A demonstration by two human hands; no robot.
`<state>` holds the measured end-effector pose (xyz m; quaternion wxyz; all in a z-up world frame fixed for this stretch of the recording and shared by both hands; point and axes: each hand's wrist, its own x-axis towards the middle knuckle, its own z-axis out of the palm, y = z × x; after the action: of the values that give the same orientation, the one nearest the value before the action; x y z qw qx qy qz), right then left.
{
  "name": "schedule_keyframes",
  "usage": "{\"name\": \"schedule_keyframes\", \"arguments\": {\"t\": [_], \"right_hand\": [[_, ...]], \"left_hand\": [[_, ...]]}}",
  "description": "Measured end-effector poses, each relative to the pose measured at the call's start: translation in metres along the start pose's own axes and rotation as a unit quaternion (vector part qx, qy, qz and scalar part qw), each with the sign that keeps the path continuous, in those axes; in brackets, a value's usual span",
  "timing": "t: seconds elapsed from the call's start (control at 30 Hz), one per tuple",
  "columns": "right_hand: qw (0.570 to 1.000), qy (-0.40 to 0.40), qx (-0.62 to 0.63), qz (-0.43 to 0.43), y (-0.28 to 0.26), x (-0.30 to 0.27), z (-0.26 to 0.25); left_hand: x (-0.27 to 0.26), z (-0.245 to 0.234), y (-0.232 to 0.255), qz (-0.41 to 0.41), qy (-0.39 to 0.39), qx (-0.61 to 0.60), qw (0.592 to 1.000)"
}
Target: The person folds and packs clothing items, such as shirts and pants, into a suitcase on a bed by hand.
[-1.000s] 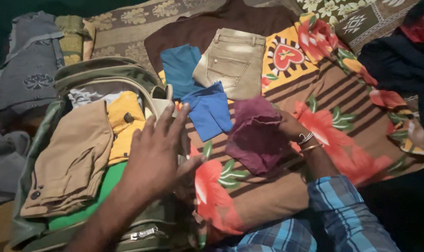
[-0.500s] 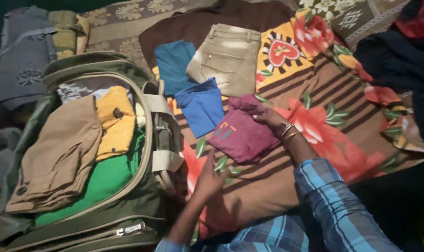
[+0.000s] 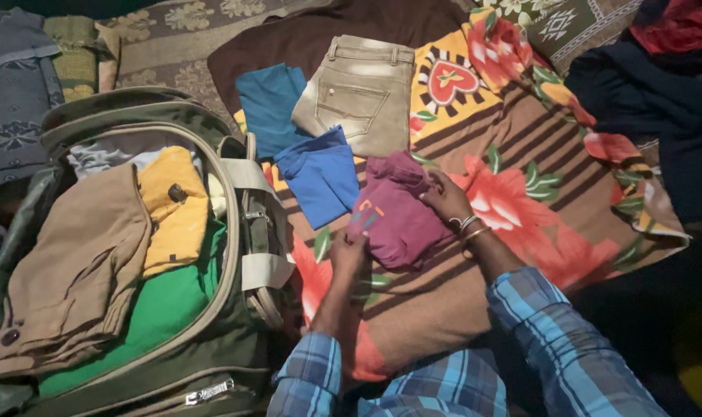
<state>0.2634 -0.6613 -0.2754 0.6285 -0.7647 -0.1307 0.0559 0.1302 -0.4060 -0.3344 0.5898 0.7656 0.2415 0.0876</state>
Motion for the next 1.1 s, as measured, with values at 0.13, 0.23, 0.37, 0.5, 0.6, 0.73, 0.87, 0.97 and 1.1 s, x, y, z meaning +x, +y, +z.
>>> {"name": "schedule_keyframes", "arguments": {"t": [0.13,0.23,0.37,0.5,0.6,0.73,0.87,0.97,1.1], "right_hand": [[0.998,0.031,-0.004,-0.054,-0.017,-0.012,0.005],[0.991,0.054,-0.097,-0.075,-0.035,-0.002,0.008],[1.0,0.013,0.002,-0.018,-0.059,0.014,0.022],[0.971,0.051,-0.212,-0.095,-0.074,0.015,0.044],[0.997,0.006,-0.054,-0.057,-0.09,0.014,0.05],[0.986,-0.018,0.16,0.042,-0.102,0.012,0.056],[0.984,0.023,-0.147,0.101,-0.088,0.018,0.056],[0.97,0.028,-0.241,0.022,-0.077,0.025,0.06],[1.0,-0.005,-0.009,-0.015,-0.065,0.033,0.06]], "left_hand": [[-0.009,-0.005,-0.017,0.038,0.01,-0.07,0.997],[-0.009,-0.003,-0.021,0.02,-0.023,-0.197,0.98],[-0.023,-0.006,-0.006,0.034,-0.011,-0.177,0.984],[-0.034,-0.017,0.019,0.101,0.023,-0.126,0.987],[-0.042,-0.025,0.039,0.059,0.026,-0.098,0.993],[-0.044,-0.026,0.04,0.022,-0.011,-0.185,0.982],[-0.037,-0.016,0.015,0.103,-0.051,-0.316,0.942],[-0.034,-0.016,0.013,0.012,0.005,-0.244,0.97],[-0.029,-0.046,0.042,0.093,0.11,-0.034,0.989]]}}
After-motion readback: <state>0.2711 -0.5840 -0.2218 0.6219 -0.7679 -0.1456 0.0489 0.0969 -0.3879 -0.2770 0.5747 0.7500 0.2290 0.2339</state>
